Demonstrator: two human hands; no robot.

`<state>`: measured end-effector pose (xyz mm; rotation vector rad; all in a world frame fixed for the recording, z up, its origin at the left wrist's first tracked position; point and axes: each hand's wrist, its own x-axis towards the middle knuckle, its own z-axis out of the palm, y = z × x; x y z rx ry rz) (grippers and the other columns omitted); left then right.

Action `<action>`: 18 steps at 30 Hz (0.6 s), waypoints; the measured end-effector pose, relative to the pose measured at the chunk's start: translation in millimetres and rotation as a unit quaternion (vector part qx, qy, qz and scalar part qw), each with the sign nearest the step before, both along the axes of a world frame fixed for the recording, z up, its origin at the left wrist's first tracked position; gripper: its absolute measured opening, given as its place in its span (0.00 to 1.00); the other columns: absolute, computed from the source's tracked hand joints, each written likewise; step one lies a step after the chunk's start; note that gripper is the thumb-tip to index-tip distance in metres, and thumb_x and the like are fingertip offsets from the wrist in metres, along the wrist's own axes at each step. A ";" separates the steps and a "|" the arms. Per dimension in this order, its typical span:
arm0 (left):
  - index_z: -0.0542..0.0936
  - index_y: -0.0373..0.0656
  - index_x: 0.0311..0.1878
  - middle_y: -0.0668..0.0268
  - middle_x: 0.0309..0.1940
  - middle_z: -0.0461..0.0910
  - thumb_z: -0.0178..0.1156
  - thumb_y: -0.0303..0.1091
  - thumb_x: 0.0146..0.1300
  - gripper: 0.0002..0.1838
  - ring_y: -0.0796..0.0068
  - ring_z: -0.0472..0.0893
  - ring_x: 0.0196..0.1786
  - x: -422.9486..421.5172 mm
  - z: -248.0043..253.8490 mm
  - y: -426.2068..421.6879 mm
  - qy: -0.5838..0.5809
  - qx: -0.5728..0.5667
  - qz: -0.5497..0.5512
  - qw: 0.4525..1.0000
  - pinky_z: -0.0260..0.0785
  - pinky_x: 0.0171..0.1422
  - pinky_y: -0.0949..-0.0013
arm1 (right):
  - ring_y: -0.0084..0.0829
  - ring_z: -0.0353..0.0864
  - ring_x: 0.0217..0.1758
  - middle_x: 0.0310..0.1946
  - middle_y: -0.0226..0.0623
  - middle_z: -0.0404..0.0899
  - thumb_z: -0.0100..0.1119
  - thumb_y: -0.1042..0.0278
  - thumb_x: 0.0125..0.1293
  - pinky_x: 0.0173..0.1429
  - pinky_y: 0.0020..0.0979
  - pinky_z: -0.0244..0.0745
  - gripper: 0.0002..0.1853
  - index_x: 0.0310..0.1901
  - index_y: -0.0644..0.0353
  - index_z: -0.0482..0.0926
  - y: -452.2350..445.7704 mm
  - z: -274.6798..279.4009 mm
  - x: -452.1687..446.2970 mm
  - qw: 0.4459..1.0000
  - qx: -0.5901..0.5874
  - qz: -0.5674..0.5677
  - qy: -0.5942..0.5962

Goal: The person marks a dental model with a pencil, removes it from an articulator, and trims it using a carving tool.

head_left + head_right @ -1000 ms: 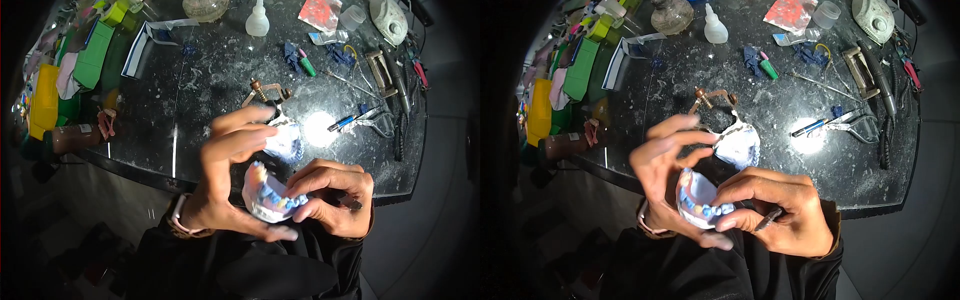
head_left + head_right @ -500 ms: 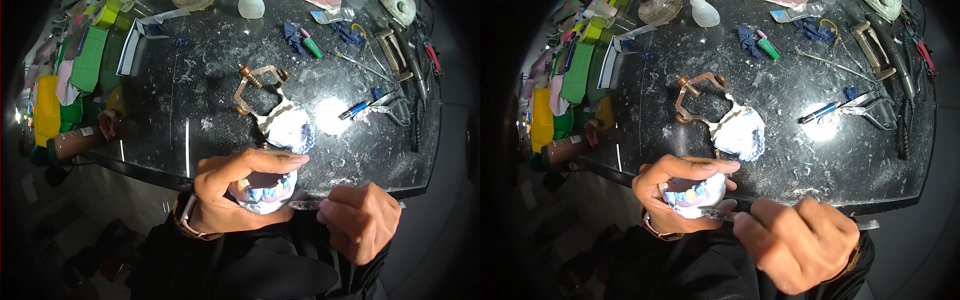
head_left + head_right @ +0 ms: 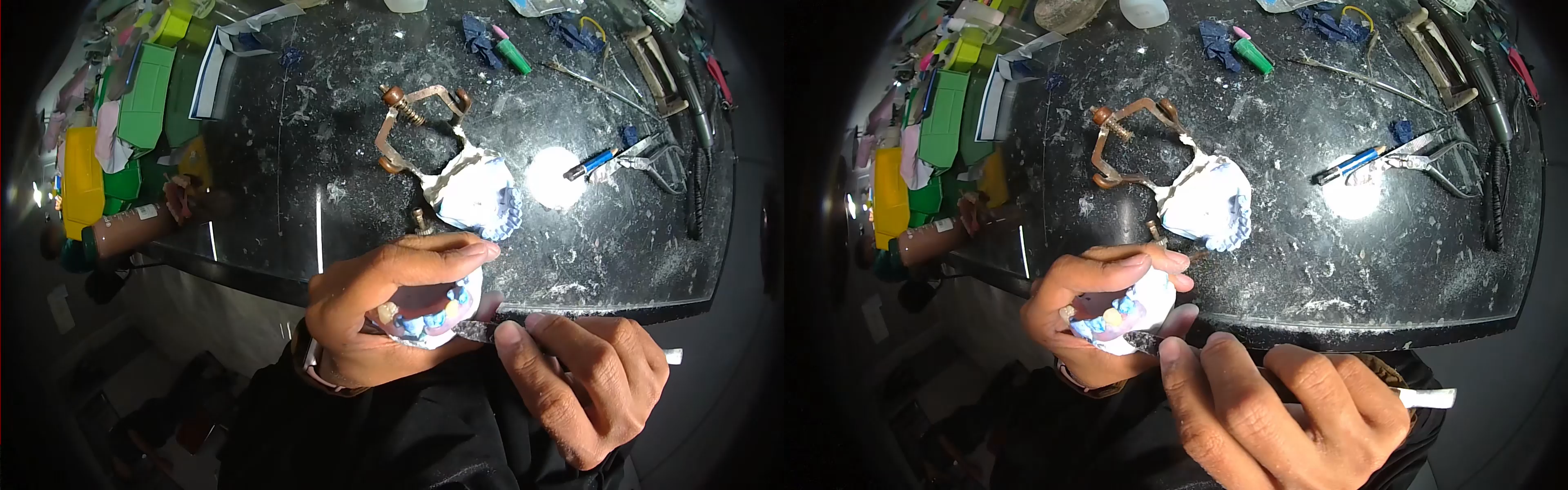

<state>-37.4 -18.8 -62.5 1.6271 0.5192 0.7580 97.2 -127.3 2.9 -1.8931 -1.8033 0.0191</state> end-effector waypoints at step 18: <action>0.74 0.29 0.49 0.46 0.45 0.81 0.74 0.16 0.43 0.27 0.58 0.83 0.49 3.5 -23.2 -12.9 -0.060 0.069 0.059 0.994 0.79 0.52 0.64 | 0.21 0.72 0.18 0.23 0.36 0.78 0.74 0.75 0.40 0.17 0.21 0.59 0.19 0.39 0.63 0.85 -3.9 -18.0 -15.5 0.995 0.036 -0.064 0.073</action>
